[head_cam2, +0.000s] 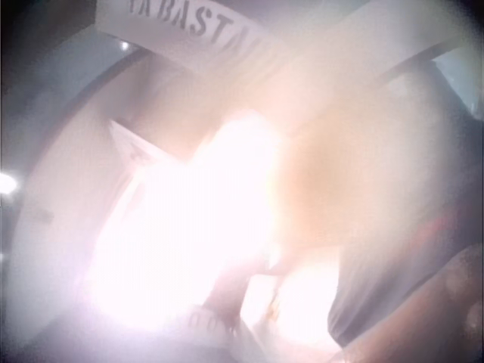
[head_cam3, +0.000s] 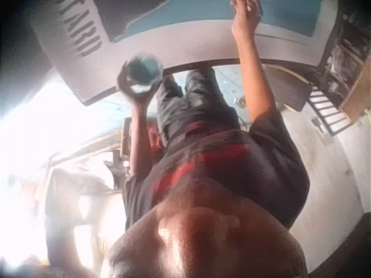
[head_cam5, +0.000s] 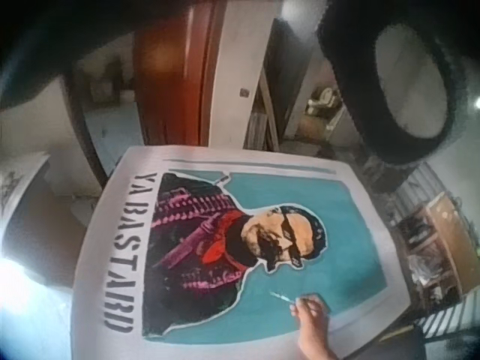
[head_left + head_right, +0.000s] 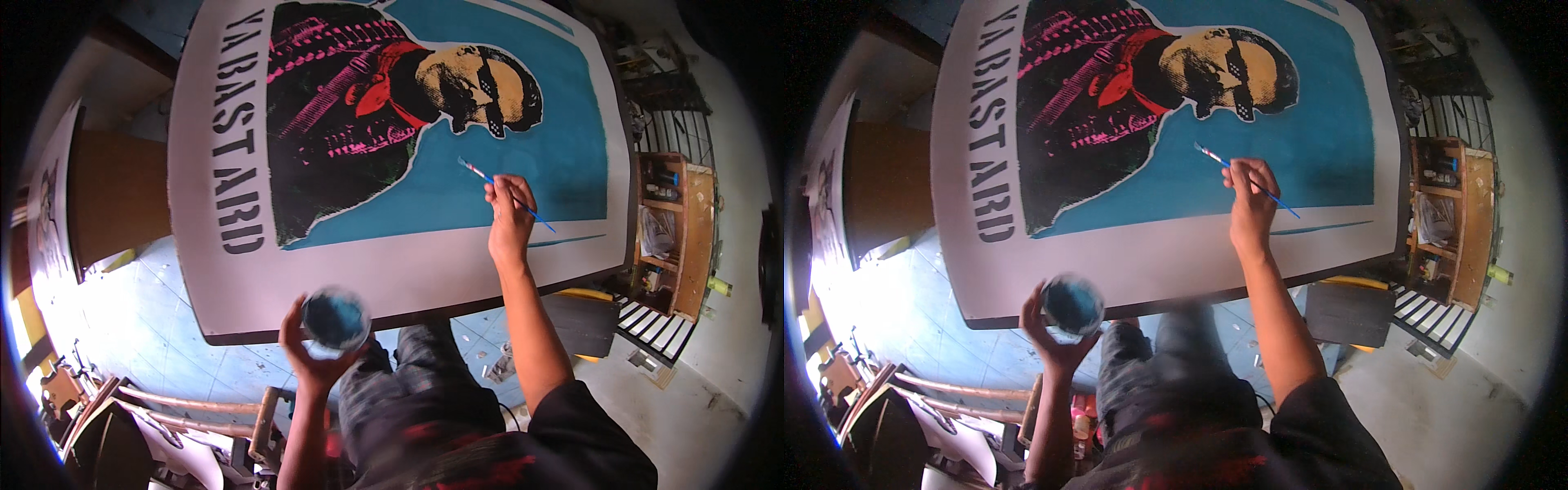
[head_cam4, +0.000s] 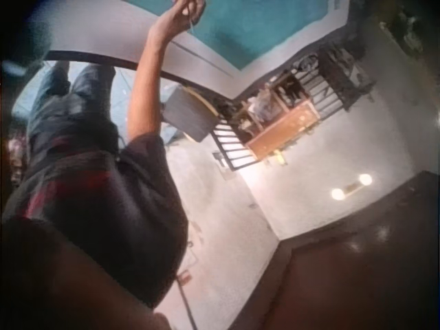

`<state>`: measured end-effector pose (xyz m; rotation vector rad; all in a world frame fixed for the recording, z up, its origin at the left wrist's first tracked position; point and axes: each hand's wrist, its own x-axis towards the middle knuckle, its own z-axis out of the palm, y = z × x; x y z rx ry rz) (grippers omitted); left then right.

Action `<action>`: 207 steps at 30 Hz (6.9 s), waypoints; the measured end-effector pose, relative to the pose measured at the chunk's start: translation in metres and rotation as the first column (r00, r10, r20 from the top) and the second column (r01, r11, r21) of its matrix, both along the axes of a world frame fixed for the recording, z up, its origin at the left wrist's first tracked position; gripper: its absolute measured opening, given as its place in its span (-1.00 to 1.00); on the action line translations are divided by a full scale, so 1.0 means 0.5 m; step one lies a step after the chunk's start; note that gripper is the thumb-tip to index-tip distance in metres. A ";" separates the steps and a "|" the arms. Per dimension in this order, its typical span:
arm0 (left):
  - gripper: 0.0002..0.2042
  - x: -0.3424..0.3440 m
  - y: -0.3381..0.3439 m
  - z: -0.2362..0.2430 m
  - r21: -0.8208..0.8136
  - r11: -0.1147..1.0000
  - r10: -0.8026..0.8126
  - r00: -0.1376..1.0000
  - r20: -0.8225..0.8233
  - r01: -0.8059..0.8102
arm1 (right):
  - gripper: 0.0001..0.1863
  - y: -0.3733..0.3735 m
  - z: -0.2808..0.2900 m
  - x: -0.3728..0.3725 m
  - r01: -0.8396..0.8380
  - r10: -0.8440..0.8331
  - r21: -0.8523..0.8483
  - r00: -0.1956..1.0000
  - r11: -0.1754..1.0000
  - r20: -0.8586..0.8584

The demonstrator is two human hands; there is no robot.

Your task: The person paints the background of a large poster featuring a stylized portrait using a small brush and teal paint from a container. They repeatedly dip the brush and apply paint around the figure's outline, then briefly wipe the brush on a cloth before resuming.

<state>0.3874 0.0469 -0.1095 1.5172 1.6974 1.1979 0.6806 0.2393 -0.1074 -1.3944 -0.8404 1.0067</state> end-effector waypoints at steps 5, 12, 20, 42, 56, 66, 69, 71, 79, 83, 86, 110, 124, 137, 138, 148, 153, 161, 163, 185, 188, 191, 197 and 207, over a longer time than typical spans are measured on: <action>-0.01 0.043 0.205 0.009 -0.053 0.972 -0.235 0.963 -0.132 0.230 | -0.88 -0.018 -0.008 -0.010 -0.062 0.061 0.006 0.991 0.998 0.118; 0.07 0.086 0.249 -0.063 -0.026 0.924 -0.379 0.905 -0.192 0.382 | -0.89 0.057 -0.075 -0.051 -0.182 0.084 0.167 0.880 0.969 0.468; 0.06 0.086 0.248 -0.084 0.039 0.913 -0.388 0.894 -0.224 0.406 | -0.91 0.054 -0.110 -0.074 -0.122 0.025 0.192 0.896 0.974 0.443; 0.05 0.089 0.248 -0.091 0.065 0.925 -0.357 0.915 -0.189 0.375 | -0.93 0.053 -0.124 -0.057 -0.155 0.041 0.195 0.871 0.968 0.490; 0.06 0.088 0.245 -0.098 0.062 0.931 -0.345 0.924 -0.167 0.359 | -0.92 0.042 -0.118 -0.049 -0.254 0.144 0.162 0.857 0.953 0.495; 0.06 0.091 0.246 -0.097 0.062 0.934 -0.336 0.924 -0.185 0.352 | -0.90 0.046 -0.123 -0.055 -0.250 0.085 0.226 0.826 0.942 0.557; 0.07 0.088 0.245 -0.098 0.057 0.933 -0.340 0.924 -0.173 0.354 | -0.90 0.044 -0.121 -0.055 -0.270 0.109 0.212 0.820 0.939 0.561; 0.07 0.088 0.244 -0.099 0.055 0.933 -0.342 0.926 -0.162 0.355 | -0.90 0.043 -0.120 -0.055 -0.277 0.117 0.208 0.818 0.938 0.563; 0.05 0.089 0.243 -0.101 0.035 0.937 -0.341 0.929 -0.142 0.349 | -0.91 0.043 -0.119 -0.048 -0.329 0.134 0.232 0.793 0.915 0.595; 0.05 0.088 0.245 -0.094 0.021 0.936 -0.345 0.925 -0.163 0.352 | -0.93 0.040 -0.118 -0.050 -0.295 0.143 0.191 0.816 0.936 0.560; 0.05 0.089 0.245 -0.098 0.041 0.935 -0.343 0.927 -0.152 0.353 | -0.94 0.044 -0.116 -0.054 -0.264 0.106 0.219 0.831 0.939 0.547; 0.05 0.085 0.247 -0.095 0.035 0.930 -0.354 0.919 -0.174 0.365 | -0.91 0.073 -0.118 -0.066 -0.123 -0.038 0.256 0.837 0.959 0.545; 0.07 0.087 0.244 -0.100 0.038 0.938 -0.337 0.929 -0.152 0.346 | -0.90 0.113 -0.126 -0.044 -0.148 -0.035 0.271 0.819 0.951 0.572; 0.07 0.088 0.246 -0.096 -0.006 0.940 -0.337 0.925 -0.177 0.342 | -0.92 0.130 -0.120 -0.039 -0.134 -0.050 0.274 0.818 0.952 0.574; 0.07 0.087 0.245 -0.098 -0.006 0.939 -0.340 0.925 -0.169 0.344 | -0.92 0.130 -0.120 -0.039 -0.131 -0.053 0.270 0.813 0.954 0.579; 0.07 0.087 0.246 -0.097 0.005 0.934 -0.350 0.921 -0.172 0.356 | -0.91 0.122 -0.120 -0.035 -0.041 -0.136 0.374 0.891 0.927 0.433; 0.08 0.090 0.247 -0.092 0.036 0.943 -0.313 0.920 -0.236 0.330 | -0.92 0.047 -0.052 -0.038 -0.125 0.067 0.157 0.941 0.980 0.331; 0.04 0.095 0.252 -0.088 0.090 0.939 -0.305 0.926 -0.223 0.331 | -0.90 -0.076 0.084 -0.111 -0.488 0.378 -0.020 0.651 0.873 0.658; 0.04 0.094 0.250 -0.096 0.121 0.936 -0.300 0.929 -0.216 0.331 | -0.91 -0.077 0.087 -0.127 -0.485 0.397 -0.055 0.640 0.873 0.657; 0.04 0.091 0.246 -0.083 0.047 0.940 -0.323 0.924 -0.203 0.339 | -0.95 -0.079 0.063 -0.116 -0.313 0.237 0.087 0.848 0.946 0.474; 0.03 0.092 0.248 -0.066 -0.069 0.940 -0.340 0.908 -0.244 0.334 | -0.93 -0.020 0.046 -0.083 -0.140 0.095 0.129 0.948 0.982 0.305; 0.03 0.094 0.248 -0.075 0.009 0.939 -0.332 0.912 -0.242 0.344 | -0.94 0.052 0.001 -0.056 -0.129 0.071 0.185 0.954 0.974 0.292; 0.00 0.093 0.246 -0.080 -0.065 0.940 -0.342 0.919 -0.197 0.336 | -0.95 0.126 -0.089 -0.027 -0.213 0.111 0.234 0.917 0.949 0.383; 0.04 0.093 0.248 -0.085 0.027 0.942 -0.316 0.912 -0.262 0.335 | -0.95 0.124 -0.113 -0.032 -0.247 0.124 0.208 0.873 0.946 0.472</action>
